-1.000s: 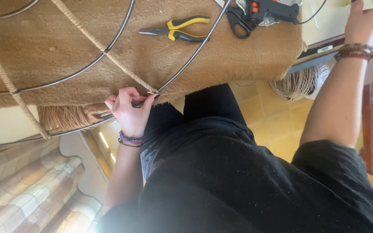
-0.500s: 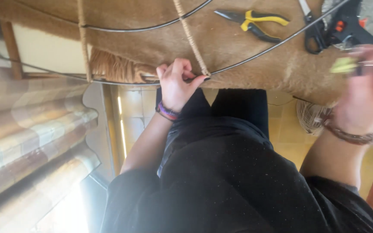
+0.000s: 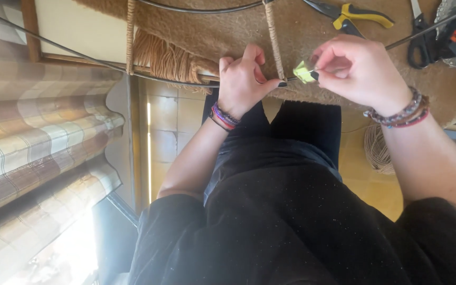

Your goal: The person wraps a rope around a metal frame, secures it with a hot glue gun, and uses binder clips to hold the rope in place while the glue sets.

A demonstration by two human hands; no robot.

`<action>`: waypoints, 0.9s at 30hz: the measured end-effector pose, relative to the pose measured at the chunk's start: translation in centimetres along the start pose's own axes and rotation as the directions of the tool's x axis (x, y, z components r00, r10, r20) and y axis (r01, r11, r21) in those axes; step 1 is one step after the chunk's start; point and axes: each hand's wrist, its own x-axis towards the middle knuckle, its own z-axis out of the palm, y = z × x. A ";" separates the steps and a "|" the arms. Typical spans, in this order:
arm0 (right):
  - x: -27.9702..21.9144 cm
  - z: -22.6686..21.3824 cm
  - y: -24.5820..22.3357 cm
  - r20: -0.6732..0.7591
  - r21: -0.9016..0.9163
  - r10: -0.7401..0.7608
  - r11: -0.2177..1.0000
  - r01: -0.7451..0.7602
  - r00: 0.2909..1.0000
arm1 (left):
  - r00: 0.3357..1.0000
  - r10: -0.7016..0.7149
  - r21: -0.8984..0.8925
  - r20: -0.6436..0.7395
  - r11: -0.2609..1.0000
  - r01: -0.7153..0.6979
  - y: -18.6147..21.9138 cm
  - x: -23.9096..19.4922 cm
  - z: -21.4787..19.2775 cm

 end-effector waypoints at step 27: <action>3.2 3.5 -0.8 -0.056 -0.008 0.401 0.916 -0.402 0.915 | 0.998 0.011 -0.093 -0.058 0.996 -0.016 -0.1 0.1 -0.1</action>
